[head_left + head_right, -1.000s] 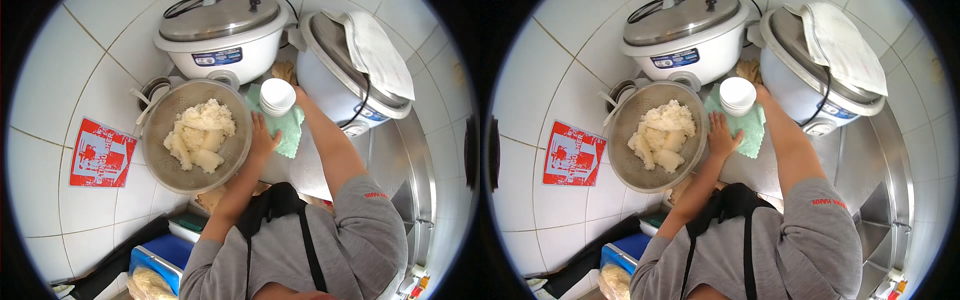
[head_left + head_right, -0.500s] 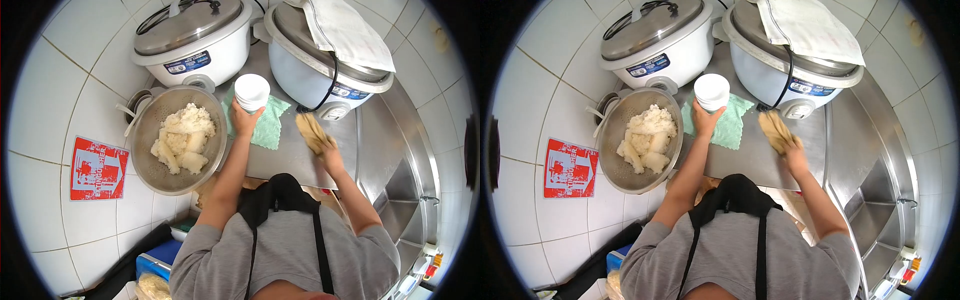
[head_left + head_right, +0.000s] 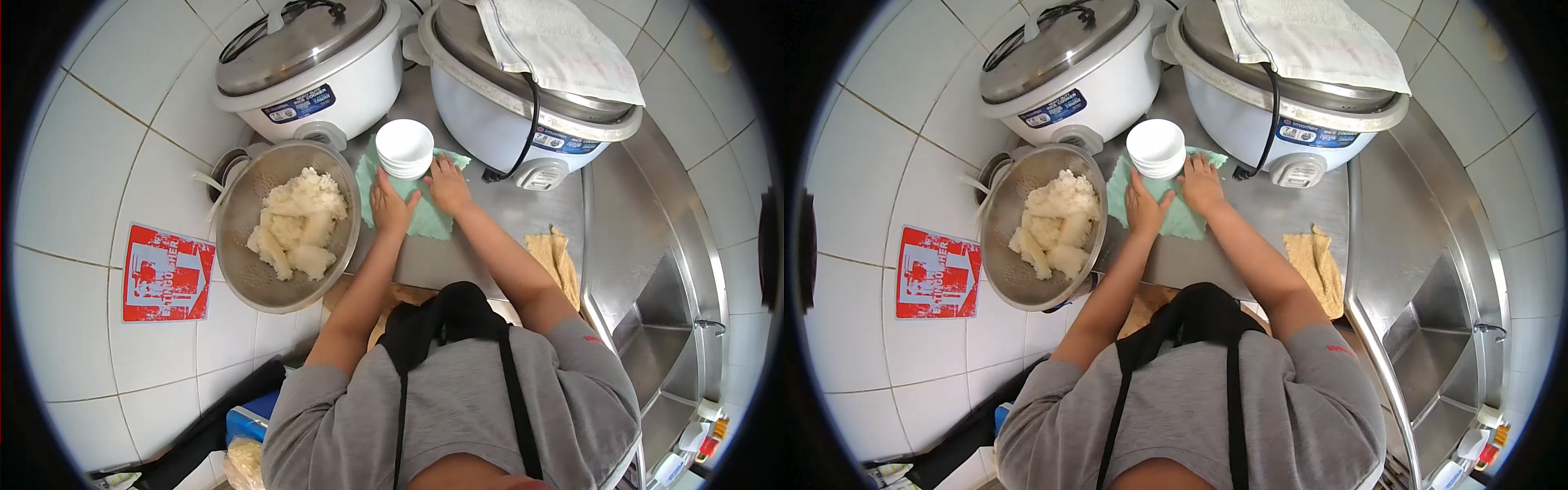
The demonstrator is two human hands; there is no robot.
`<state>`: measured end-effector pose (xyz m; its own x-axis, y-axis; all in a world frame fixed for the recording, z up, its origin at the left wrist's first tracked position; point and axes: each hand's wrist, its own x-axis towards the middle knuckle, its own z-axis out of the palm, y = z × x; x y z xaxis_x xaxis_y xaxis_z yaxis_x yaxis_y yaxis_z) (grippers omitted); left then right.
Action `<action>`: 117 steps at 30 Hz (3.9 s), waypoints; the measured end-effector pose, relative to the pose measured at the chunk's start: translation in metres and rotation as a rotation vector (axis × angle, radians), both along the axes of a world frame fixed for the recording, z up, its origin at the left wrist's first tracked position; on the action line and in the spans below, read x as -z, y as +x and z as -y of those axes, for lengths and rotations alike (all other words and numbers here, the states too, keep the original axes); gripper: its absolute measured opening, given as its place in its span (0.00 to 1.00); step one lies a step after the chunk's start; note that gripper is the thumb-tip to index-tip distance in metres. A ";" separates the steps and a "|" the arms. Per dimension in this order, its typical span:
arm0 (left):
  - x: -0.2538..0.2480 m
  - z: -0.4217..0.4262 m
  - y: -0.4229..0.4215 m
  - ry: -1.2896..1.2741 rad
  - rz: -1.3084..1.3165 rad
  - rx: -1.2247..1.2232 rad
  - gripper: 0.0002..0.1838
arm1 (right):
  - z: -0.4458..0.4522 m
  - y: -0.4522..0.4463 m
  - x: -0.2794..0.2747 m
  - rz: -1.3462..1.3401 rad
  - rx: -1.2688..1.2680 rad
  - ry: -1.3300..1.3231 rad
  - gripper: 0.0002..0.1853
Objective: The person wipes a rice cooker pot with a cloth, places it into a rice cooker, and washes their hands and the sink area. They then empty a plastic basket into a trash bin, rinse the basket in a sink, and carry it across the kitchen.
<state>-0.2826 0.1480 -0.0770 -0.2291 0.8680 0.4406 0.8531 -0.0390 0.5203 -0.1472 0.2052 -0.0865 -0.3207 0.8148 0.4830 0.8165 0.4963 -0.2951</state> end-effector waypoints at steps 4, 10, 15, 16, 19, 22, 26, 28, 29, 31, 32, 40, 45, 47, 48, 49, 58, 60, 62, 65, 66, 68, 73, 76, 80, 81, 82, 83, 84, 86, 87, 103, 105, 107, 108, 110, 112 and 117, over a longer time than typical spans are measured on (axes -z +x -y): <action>0.010 0.010 -0.002 -0.070 -0.042 0.012 0.58 | -0.015 -0.008 -0.076 0.410 0.068 -0.602 0.18; -0.039 -0.007 0.001 -0.020 0.225 0.047 0.60 | -0.054 -0.005 -0.040 0.208 0.128 -0.458 0.20; -0.039 -0.029 0.001 -0.160 0.214 -0.003 0.62 | -0.059 -0.005 -0.009 0.095 0.132 -0.262 0.25; -0.039 -0.029 0.004 -0.184 0.208 -0.025 0.62 | -0.042 0.007 -0.013 0.027 0.022 -0.224 0.23; -0.012 -0.018 0.016 -0.112 -0.116 -0.162 0.63 | 0.052 0.073 -0.073 -0.172 -0.262 -0.184 0.18; -0.010 -0.031 0.022 -0.114 -0.033 -0.134 0.62 | 0.136 0.161 -0.090 0.121 0.002 -0.261 0.18; -0.022 -0.048 0.022 -0.223 -0.074 -0.122 0.63 | 0.187 0.226 -0.042 0.334 0.453 -0.464 0.26; -0.022 -0.054 0.019 -0.230 -0.094 -0.099 0.62 | 0.191 0.235 -0.021 0.059 0.459 -0.483 0.25; -0.022 -0.056 0.018 -0.228 -0.102 -0.092 0.61 | 0.180 0.228 -0.022 -0.154 0.452 -0.544 0.24; -0.022 -0.046 0.015 -0.274 -0.121 -0.083 0.61 | 0.157 0.202 -0.035 -0.218 0.259 -0.440 0.25; -0.024 -0.048 0.016 -0.282 -0.132 -0.078 0.60 | 0.144 0.178 -0.056 -0.262 0.111 -0.283 0.33; -0.015 0.046 0.051 -0.263 -0.364 0.314 0.29 | 0.025 0.072 -0.034 0.087 -0.120 -0.119 0.30; -0.023 0.061 0.042 -0.307 -0.209 0.413 0.23 | 0.054 0.081 -0.020 0.145 -0.182 -0.204 0.40; -0.015 0.071 0.040 -0.278 -0.100 0.381 0.22 | 0.081 0.092 -0.023 0.172 -0.279 -0.263 0.41; -0.014 0.067 0.039 -0.262 -0.100 0.382 0.22 | 0.097 0.099 -0.026 0.196 -0.354 -0.286 0.40; -0.013 0.064 0.036 -0.254 -0.098 0.384 0.21 | 0.110 0.106 -0.030 0.218 -0.429 -0.316 0.40; -0.009 0.088 0.069 -0.149 -0.236 0.522 0.18 | 0.217 0.250 -0.034 0.150 -0.590 -0.549 0.23; -0.011 0.101 0.079 -0.190 -0.060 0.677 0.18 | 0.237 0.263 -0.073 -0.767 -0.164 -1.006 0.16; -0.023 0.126 0.081 -0.280 0.238 0.780 0.19 | 0.245 0.291 -0.080 -1.151 0.161 -1.026 0.14; -0.038 0.165 0.075 -0.365 0.797 0.703 0.21 | 0.234 0.317 -0.091 -0.801 0.210 -0.544 0.15; -0.036 0.178 0.060 -0.359 1.023 0.622 0.22 | 0.227 0.305 -0.108 -0.832 0.249 -0.421 0.14; -0.038 0.203 0.023 -0.242 1.497 0.505 0.26 | 0.208 0.289 -0.124 -0.898 0.280 -0.242 0.14; -0.115 0.236 -0.071 0.026 2.072 0.113 0.52 | 0.180 0.276 -0.067 -0.357 0.456 -0.294 0.19; -0.103 0.225 -0.106 0.060 2.075 0.225 0.39 | 0.184 0.239 0.009 0.376 0.624 -0.187 0.30; -0.093 0.216 -0.111 0.156 2.090 0.217 0.32 | 0.113 0.185 0.020 0.326 0.473 -0.131 0.27; -0.095 0.212 -0.109 0.168 2.112 0.185 0.32 | 0.090 0.168 0.028 0.331 0.363 -0.059 0.26; -0.089 0.209 -0.116 0.154 2.136 0.187 0.34 | 0.078 0.141 0.018 0.271 0.272 -0.113 0.25; -0.090 0.211 -0.120 0.134 2.193 0.160 0.35 | 0.073 0.114 0.006 0.209 0.179 -0.160 0.25; -0.095 0.209 -0.123 0.122 2.249 0.144 0.35 | 0.076 0.100 0.005 0.185 0.107 -0.157 0.25; -0.097 0.215 -0.133 0.084 2.125 0.172 0.36 | 0.096 0.076 0.006 0.129 -0.035 -0.148 0.24; -0.102 0.220 -0.138 0.056 2.170 0.165 0.35 | 0.124 0.070 -0.002 0.119 -0.042 -0.122 0.24; -0.216 0.444 -0.085 0.225 1.875 -0.530 0.24 | 0.036 -0.266 0.003 0.205 -0.285 -0.108 0.34; -0.224 0.446 -0.075 0.283 1.838 -0.581 0.24 | 0.025 -0.307 0.000 0.198 -0.309 -0.127 0.33; -0.225 0.446 -0.074 0.349 1.807 -0.617 0.24 | 0.034 -0.335 -0.004 0.190 -0.337 -0.151 0.31; -0.222 0.447 -0.074 0.362 1.803 -0.621 0.24 | 0.057 -0.335 -0.014 0.180 -0.443 -0.164 0.30; -0.221 0.446 -0.075 0.348 1.770 -0.602 0.23 | 0.108 -0.322 -0.034 0.173 -0.625 -0.184 0.29; -0.214 0.433 -0.087 0.339 1.813 -0.551 0.22 | 0.122 -0.296 -0.023 0.183 -0.822 0.010 0.28; -0.207 0.407 -0.095 0.195 1.890 -0.439 0.20 | 0.150 -0.178 0.013 0.167 -0.867 0.048 0.30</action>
